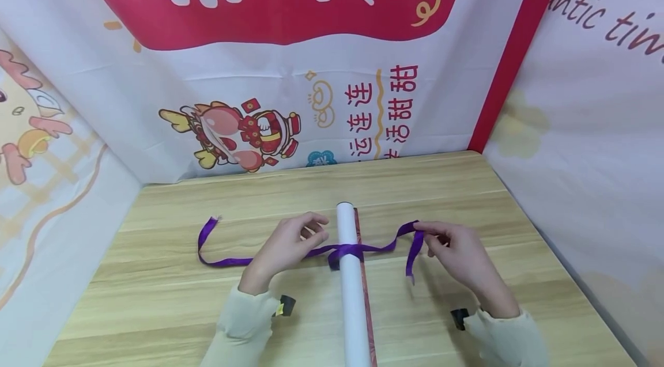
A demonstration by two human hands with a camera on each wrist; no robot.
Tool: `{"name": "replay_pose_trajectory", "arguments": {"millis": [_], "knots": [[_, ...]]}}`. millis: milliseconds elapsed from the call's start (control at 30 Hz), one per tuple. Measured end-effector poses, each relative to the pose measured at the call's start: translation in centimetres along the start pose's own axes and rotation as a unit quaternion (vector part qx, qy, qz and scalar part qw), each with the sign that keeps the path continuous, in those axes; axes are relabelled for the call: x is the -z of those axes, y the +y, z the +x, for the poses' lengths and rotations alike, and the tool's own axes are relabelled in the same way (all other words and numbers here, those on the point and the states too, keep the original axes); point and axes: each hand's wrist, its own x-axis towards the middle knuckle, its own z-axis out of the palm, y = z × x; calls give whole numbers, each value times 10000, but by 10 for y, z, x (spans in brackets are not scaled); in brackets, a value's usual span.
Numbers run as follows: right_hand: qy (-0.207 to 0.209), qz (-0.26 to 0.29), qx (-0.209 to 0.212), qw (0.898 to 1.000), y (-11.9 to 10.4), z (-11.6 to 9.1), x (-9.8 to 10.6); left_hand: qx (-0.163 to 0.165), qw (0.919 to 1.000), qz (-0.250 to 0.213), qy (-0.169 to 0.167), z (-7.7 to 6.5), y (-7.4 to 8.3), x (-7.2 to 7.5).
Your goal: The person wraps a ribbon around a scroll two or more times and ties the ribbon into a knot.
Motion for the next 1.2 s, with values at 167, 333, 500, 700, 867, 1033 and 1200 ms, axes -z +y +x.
{"name": "replay_pose_trajectory", "arguments": {"millis": [167,333,500,700,867,1033,1200], "knots": [[383,-55,85,9992,-5,-1,-6,-149,9998,-115,107,1,-8,-8],[699,-204,896,9933,-5,0,-15,-22,9997,-249,17,-1,-12,-16],[793,-25,718,9943,-7,-2,-21,-38,9999,-124,84,0,-12,-18],[454,978,309,9937,-10,-2,-29,83,9999,-86,118,-1,-14,-15],[350,947,105,9948,-12,0,-36,119,9998,-52,162,0,-21,-11],[370,1006,243,9939,-17,1,-43,64,9999,-41,66,1,-23,-11],[233,942,248,9950,-27,1,-48,33,9999,60,-150,2,-22,-18]]}}
